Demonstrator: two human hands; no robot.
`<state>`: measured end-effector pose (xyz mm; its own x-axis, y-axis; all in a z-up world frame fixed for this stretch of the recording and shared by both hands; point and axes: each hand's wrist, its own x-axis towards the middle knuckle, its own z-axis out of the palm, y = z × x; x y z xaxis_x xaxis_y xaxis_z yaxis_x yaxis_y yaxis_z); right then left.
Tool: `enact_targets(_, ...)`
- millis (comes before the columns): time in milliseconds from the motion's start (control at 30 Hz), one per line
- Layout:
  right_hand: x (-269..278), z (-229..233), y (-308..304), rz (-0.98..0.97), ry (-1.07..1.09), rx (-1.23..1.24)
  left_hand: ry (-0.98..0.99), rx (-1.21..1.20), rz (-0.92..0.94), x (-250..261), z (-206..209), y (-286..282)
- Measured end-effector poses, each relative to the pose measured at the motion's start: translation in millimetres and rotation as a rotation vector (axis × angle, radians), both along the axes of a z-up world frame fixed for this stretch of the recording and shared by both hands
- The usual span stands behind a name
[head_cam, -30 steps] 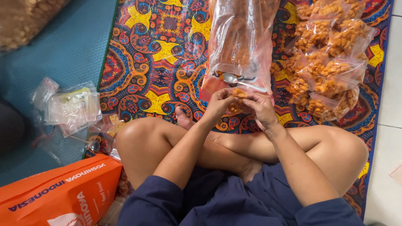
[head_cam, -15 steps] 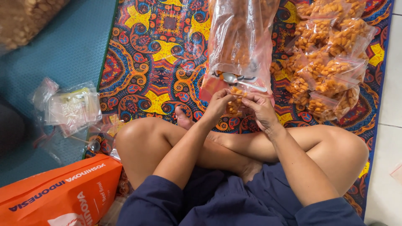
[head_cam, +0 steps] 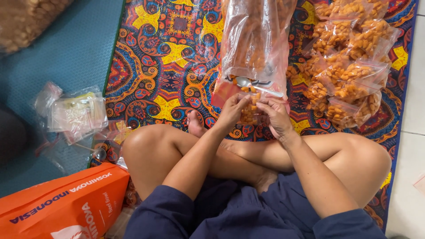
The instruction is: Manually filling small plastic bags with snacks using a spoon while sitting on the floor.
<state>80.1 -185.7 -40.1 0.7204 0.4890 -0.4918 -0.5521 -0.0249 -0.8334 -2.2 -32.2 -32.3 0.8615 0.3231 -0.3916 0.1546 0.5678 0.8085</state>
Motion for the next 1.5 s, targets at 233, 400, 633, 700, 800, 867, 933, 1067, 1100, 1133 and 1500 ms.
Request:
enact_targets(233,-0.2,-2.3,-0.4,-0.025,-0.024,-0.025,-0.015,0.085,0.013,-0.5,8.1,-6.2)
enact_targets(400,-2.2,-2.3,4.2,-0.054,-0.09,0.03,-0.025,0.117,0.021,-2.5,18.6,-11.2)
enact_targets(633,-3.3,13.1,2.7,-0.036,-0.511,0.112,-0.04,0.239,0.016,3.7,27.5,-7.9)
enact_targets(700,-6.8,21.3,1.9,-0.019,-0.68,0.002,-0.079,0.256,0.029,7.9,3.6,-4.0)
enact_targets(800,-7.4,34.4,6.2,-0.035,-0.863,-0.018,-0.082,0.193,0.046,7.8,14.4,-2.3)
enact_targets(867,-4.4,41.8,3.0,-0.018,-0.931,-0.047,-0.079,0.222,0.044,7.4,9.8,1.6)
enact_targets(933,-1.3,47.8,0.0,0.002,-0.999,-0.074,-0.077,0.251,0.044,7.6,7.2,3.4)
enact_targets(1067,5.1,46.1,-4.0,0.086,-1.074,-0.167,-0.081,0.32,0.023,7.0,6.5,3.6)
enact_targets(1100,6.5,43.0,-5.7,0.112,-1.087,-0.186,-0.103,0.284,0.026,6.5,6.4,2.9)
enact_targets(1133,5.8,46.4,-5.4,0.111,-1.087,-0.187,-0.104,0.284,0.025,6.3,8.7,2.5)
enact_targets(1500,9.7,75.5,-12.8,0.2,-1.385,-0.257,-0.167,0.619,0.026,2.6,10.7,12.8)
